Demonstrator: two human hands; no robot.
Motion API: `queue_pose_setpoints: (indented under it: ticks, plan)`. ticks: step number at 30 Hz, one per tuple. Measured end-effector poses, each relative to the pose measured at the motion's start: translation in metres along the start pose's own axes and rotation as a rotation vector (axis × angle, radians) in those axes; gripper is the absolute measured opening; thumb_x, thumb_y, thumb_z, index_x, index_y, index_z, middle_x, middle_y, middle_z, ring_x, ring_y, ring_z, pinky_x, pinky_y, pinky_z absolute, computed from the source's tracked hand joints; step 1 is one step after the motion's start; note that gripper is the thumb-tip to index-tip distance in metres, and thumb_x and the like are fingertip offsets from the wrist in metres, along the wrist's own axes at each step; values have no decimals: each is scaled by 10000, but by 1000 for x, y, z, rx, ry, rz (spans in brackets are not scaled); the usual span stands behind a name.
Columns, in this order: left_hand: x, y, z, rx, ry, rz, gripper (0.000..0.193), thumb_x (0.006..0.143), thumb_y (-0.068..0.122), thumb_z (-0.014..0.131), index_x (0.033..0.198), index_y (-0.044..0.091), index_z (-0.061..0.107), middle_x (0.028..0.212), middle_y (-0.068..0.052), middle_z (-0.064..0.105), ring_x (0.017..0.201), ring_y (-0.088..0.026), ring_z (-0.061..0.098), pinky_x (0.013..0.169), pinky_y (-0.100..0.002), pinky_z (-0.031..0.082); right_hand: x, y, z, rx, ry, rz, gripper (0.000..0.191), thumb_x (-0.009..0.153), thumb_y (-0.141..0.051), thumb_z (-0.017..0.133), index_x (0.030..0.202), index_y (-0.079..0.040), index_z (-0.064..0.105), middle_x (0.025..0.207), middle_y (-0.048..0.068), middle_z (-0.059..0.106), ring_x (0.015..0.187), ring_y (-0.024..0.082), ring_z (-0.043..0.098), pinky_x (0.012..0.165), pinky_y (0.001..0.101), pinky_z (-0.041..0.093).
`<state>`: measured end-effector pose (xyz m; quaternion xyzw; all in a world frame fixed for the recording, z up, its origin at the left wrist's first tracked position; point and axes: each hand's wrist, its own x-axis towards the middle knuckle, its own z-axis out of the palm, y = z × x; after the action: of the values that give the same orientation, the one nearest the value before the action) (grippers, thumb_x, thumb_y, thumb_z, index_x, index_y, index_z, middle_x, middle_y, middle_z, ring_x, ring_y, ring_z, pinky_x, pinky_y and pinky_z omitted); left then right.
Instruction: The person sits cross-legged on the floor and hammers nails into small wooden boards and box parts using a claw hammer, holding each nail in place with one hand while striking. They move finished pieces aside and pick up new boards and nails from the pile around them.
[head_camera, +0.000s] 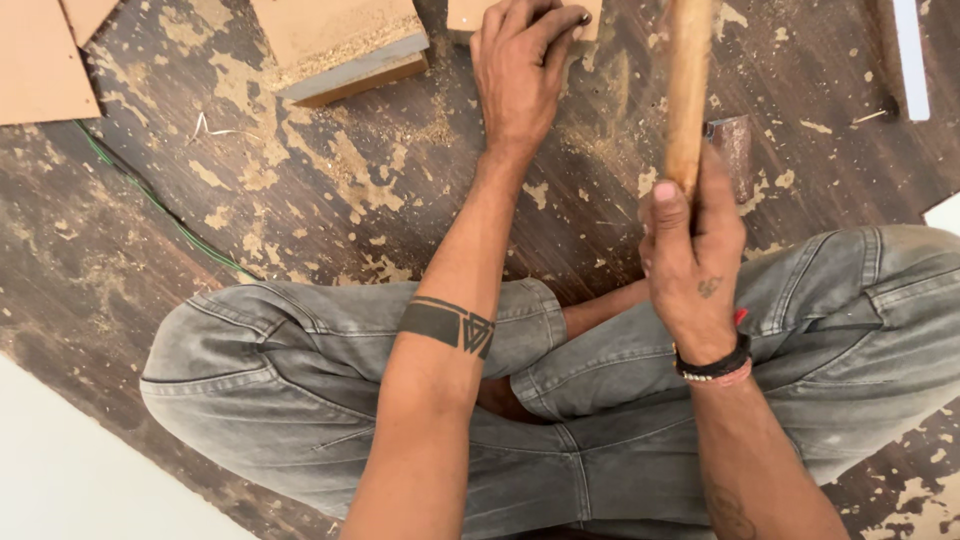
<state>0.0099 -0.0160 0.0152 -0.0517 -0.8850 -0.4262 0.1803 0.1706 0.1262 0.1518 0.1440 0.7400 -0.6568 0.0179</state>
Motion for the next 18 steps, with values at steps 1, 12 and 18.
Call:
queue_pose_setpoints:
  ticks: [1, 12, 18]
  plan:
    - [0, 0, 0, -7, 9, 5, 158, 917, 250, 752, 1060, 202, 800, 1080, 60, 706, 1111, -195, 585, 1005, -392, 408, -3, -1, -1, -22, 23, -55, 524, 1144, -278, 557, 1562, 1, 409, 859, -17, 522, 638, 33, 454, 514, 195, 379]
    - [0, 4, -6, 4, 27, 61, 160, 902, 217, 748, 1059, 199, 773, 1082, 18, 698, 1124, -233, 584, 963, -413, 413, 6, 7, 3, -758, -27, 6, 433, 1130, -297, 552, 1461, -21, 520, 738, 24, 565, 588, 91, 519, 525, 269, 373]
    - [5, 0, -4, -9, 62, 68, 141, 903, 228, 748, 1039, 221, 787, 1080, 19, 709, 1125, -243, 594, 964, -419, 417, 4, 13, -1, -262, 26, 21, 381, 1141, -260, 541, 1449, -37, 545, 837, -29, 525, 655, 53, 465, 531, 238, 389]
